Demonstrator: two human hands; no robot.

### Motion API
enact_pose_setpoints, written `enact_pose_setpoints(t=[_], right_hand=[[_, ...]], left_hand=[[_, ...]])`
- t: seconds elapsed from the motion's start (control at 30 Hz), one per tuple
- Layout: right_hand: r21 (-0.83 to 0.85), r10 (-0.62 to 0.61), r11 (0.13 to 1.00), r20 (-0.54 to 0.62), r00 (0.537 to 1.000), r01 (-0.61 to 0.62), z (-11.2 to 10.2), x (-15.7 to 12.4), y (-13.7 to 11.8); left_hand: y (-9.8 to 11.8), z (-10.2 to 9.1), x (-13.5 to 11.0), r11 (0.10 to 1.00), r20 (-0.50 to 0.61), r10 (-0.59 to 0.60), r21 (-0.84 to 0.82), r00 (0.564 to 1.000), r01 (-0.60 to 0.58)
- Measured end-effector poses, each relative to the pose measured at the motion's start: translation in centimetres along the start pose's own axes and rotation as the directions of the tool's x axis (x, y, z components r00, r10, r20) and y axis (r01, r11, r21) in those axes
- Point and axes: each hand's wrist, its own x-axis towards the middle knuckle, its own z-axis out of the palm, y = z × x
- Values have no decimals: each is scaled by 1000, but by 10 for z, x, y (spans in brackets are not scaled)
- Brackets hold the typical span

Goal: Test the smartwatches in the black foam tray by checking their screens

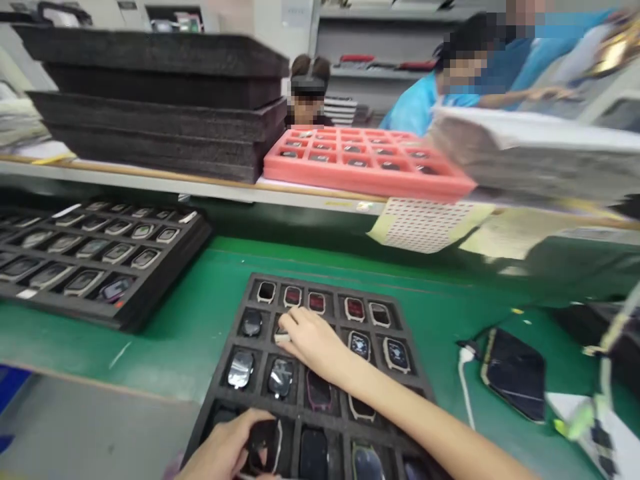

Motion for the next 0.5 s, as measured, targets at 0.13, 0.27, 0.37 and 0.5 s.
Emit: enact_pose_setpoints(t=[0.13,0.27,0.37,0.5], right_hand=[[-11,-97,995,-66,993,97,14,15,13],[-38,-200,980,-102,974,197,15,27,24],[-43,-218,976,-182,959,214,7,27,28],[-142,-337,940,-245,909,310,7,24,30]], left_hand=[[-17,6,7,948,100,169,257,981,-189],[-24,15,10,819,163,225,503,961,-277],[-24,19,10,798,151,236,534,960,-281],[-22,21,12,849,86,247,461,965,-259]])
